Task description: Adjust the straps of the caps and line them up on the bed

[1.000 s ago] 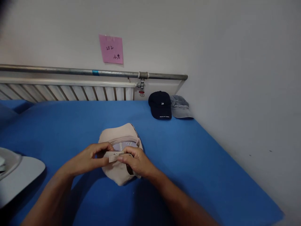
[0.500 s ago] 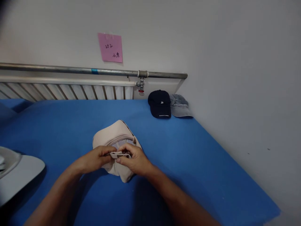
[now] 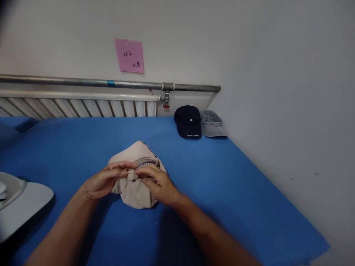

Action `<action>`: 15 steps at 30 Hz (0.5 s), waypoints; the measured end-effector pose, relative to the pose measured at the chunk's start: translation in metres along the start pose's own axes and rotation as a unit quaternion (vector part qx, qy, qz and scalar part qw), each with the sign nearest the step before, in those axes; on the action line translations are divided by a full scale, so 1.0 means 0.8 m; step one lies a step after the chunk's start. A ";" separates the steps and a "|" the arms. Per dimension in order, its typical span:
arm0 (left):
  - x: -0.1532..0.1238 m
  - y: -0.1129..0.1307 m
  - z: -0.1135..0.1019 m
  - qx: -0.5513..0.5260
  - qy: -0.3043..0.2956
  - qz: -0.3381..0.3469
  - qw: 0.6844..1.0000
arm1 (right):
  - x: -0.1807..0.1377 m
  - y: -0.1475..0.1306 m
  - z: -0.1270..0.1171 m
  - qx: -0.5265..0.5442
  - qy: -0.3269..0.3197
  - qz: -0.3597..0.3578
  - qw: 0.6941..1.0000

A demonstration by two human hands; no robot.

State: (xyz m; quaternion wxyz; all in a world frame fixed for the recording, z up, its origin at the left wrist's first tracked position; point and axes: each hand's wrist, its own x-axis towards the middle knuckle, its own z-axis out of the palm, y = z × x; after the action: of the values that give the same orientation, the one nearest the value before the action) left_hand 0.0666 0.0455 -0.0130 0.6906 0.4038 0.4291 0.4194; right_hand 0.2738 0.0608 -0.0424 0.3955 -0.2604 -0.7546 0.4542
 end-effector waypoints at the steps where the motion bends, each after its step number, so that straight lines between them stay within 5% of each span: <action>1: 0.000 0.000 -0.001 -0.010 0.000 -0.002 1.000 | 0.000 -0.001 -0.001 -0.009 0.003 -0.014 1.000; 5: 0.002 -0.003 -0.002 -0.034 0.000 -0.012 0.999 | 0.001 -0.009 0.000 -0.046 0.003 -0.047 0.998; 15: 0.003 -0.008 0.009 -0.039 -0.027 0.003 0.999 | 0.003 -0.024 0.011 -0.009 0.034 0.013 0.999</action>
State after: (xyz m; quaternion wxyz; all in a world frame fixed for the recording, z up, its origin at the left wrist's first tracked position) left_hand 0.0751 0.0442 -0.0173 0.7162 0.3888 0.3920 0.4268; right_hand 0.2643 0.0496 -0.0270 0.4126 -0.2892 -0.7411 0.4438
